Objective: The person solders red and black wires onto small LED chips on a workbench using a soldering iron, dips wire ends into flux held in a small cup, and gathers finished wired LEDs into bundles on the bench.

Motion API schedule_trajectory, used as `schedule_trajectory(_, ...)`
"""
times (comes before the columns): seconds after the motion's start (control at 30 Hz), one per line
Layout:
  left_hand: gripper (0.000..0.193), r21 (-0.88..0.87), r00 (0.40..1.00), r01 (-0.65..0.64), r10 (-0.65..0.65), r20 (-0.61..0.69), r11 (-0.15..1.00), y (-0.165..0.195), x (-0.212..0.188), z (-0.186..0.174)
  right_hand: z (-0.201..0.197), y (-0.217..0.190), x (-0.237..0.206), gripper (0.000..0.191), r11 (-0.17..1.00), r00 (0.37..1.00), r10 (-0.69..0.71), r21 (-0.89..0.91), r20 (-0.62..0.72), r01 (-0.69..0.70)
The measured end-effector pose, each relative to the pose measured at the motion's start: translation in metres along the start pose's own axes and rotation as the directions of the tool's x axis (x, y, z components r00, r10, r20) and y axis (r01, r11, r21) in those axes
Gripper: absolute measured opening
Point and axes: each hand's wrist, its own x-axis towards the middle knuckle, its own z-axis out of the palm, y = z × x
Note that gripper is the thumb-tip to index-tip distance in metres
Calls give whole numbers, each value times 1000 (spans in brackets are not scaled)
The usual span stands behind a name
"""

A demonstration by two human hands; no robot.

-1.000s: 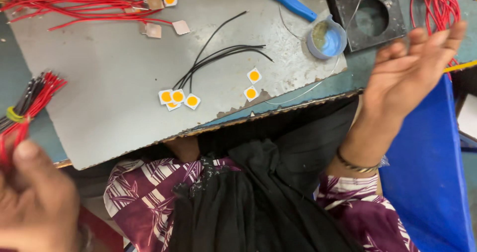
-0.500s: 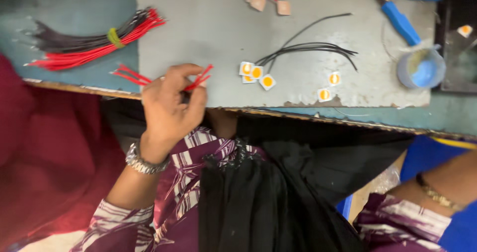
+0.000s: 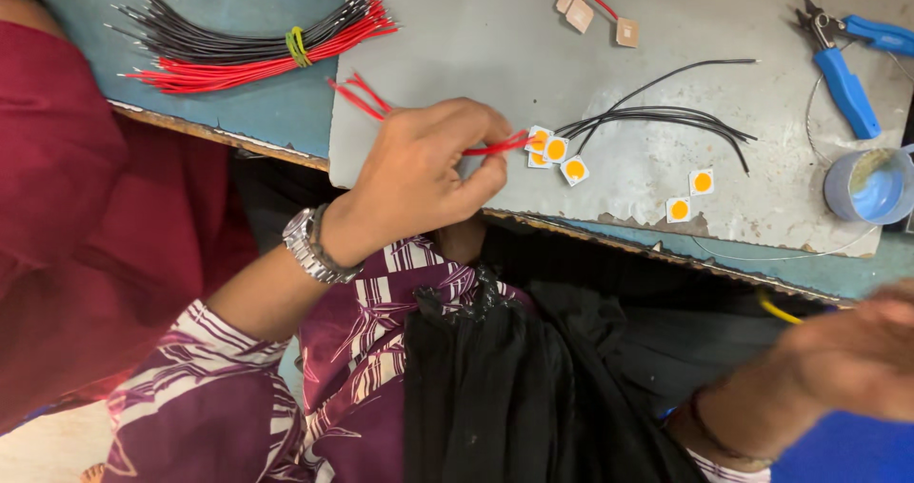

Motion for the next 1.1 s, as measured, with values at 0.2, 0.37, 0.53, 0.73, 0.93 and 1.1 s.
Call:
schedule_trajectory(0.2,15,155,962,-191,153,226,969,-9,4,1,58,-79,-55,50,830,893,-282,556,351,44)
schedule_trajectory(0.37,20,286,940,-269,185,287,920,-13,6,-5,74,-124,-72,50,843,820,-279,536,500,-40)
schedule_trajectory(0.53,18,262,955,-214,145,259,941,-15,-3,-20,80,-122,-77,50,841,786,-328,541,525,-11)
schedule_trajectory(0.73,18,303,958,-225,154,240,926,-16,-8,-19,85,-121,-80,55,853,814,-306,522,495,3)
schedule_trajectory(0.93,16,276,968,-196,140,210,941,-16,-9,-19,90,-118,-70,59,842,872,-241,538,425,-30)
schedule_trajectory(1.1,24,380,966,-216,140,218,900,-15,-13,-15,79,-105,-61,62,844,840,-194,523,507,-121)
